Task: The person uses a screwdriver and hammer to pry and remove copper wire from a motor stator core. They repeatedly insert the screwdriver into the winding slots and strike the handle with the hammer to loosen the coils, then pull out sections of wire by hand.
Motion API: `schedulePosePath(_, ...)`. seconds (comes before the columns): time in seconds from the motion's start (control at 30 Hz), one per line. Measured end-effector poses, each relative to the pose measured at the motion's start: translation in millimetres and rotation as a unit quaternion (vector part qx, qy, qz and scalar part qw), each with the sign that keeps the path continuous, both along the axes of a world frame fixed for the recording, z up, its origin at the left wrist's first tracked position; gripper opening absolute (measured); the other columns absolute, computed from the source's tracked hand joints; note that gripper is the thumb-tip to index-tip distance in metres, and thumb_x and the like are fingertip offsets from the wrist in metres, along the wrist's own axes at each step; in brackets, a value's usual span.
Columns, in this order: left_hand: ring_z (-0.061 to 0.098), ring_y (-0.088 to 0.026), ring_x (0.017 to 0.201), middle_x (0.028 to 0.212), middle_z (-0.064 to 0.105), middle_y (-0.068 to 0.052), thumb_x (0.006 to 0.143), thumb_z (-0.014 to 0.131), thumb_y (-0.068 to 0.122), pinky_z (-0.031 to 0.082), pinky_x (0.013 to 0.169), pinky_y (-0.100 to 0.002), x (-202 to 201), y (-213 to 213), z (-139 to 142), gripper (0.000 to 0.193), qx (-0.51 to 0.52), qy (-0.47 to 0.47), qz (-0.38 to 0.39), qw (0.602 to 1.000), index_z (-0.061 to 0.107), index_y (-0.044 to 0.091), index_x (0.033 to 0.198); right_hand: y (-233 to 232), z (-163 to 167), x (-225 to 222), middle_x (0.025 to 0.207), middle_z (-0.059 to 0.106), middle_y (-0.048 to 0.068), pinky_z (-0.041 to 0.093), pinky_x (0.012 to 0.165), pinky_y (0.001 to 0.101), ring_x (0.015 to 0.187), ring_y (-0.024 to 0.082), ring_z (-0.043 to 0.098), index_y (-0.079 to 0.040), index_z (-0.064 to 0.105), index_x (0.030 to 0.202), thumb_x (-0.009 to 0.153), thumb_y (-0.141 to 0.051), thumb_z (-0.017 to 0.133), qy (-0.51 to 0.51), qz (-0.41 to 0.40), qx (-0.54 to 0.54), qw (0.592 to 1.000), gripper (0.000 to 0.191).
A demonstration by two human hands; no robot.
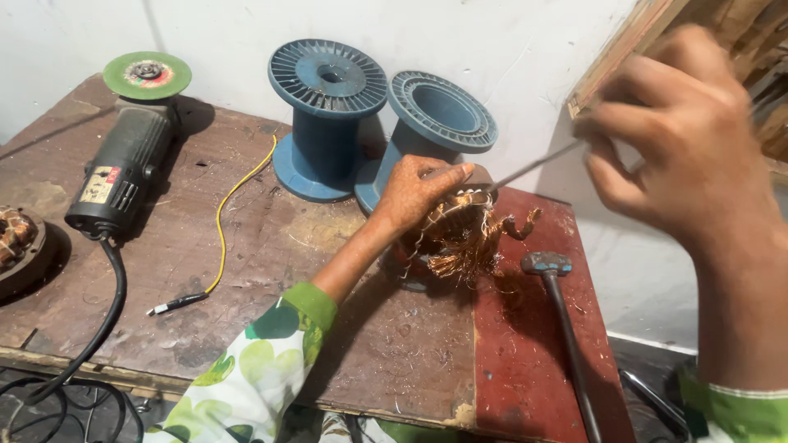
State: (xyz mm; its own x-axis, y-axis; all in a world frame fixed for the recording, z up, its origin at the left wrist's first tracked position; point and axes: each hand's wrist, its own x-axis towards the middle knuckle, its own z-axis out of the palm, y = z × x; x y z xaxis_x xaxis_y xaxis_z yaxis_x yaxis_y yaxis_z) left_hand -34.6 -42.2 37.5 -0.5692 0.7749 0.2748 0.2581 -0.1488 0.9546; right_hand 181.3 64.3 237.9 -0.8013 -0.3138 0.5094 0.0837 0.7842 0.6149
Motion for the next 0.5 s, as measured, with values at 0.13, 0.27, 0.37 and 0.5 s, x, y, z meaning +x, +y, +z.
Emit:
schedulePosePath(0.13,0.060,-0.012,0.052,0.061,0.069,-0.005,0.087,0.067,0.055,0.046,0.048,-0.033,-8.2,-3.2,5.6,0.050,-0.019,0.032,-0.003,0.999,0.081,0.007,0.088,9.8,12.5,-29.3,0.086,0.068,0.002,0.051,0.088,0.0342,0.094,0.020,0.055,-0.011,0.079,0.082,0.081,-0.011,0.071,-0.018,0.021,-0.076,0.997,0.008)
schedulePosePath(0.27,0.057,-0.015,0.050,0.061,0.069,-0.006,0.086,0.067,0.053,0.044,0.047,-0.033,-7.8,-5.1,14.4,0.050,-0.092,-0.006,0.006,0.996,0.081,0.006,0.087,21.2,12.5,-33.1,0.088,0.070,0.001,0.051,0.086,0.0336,0.094,0.019,0.055,-0.012,0.080,0.085,0.081,-0.013,0.069,-0.007,0.034,-0.106,0.994,0.011)
schedulePosePath(0.37,0.061,-0.015,0.052,0.062,0.070,-0.008,0.087,0.067,0.049,0.047,0.050,-0.035,3.0,-6.8,17.5,0.049,-0.043,0.005,0.048,0.998,0.081,0.003,0.084,29.5,5.7,-22.4,0.089,0.070,-0.001,0.050,0.083,0.0313,0.094,0.017,0.054,-0.016,0.080,0.090,0.085,-0.014,0.068,0.019,0.031,-0.094,0.995,0.013)
schedulePosePath(0.5,0.067,-0.016,0.056,0.065,0.074,-0.008,0.086,0.064,0.046,0.052,0.055,-0.035,12.6,-9.4,21.9,0.045,-0.043,0.032,0.081,0.995,0.082,0.005,0.085,35.3,-3.7,-11.3,0.088,0.069,-0.003,0.048,0.080,0.0299,0.091,0.016,0.051,-0.018,0.081,0.090,0.087,-0.013,0.070,0.039,0.014,-0.103,0.994,0.012)
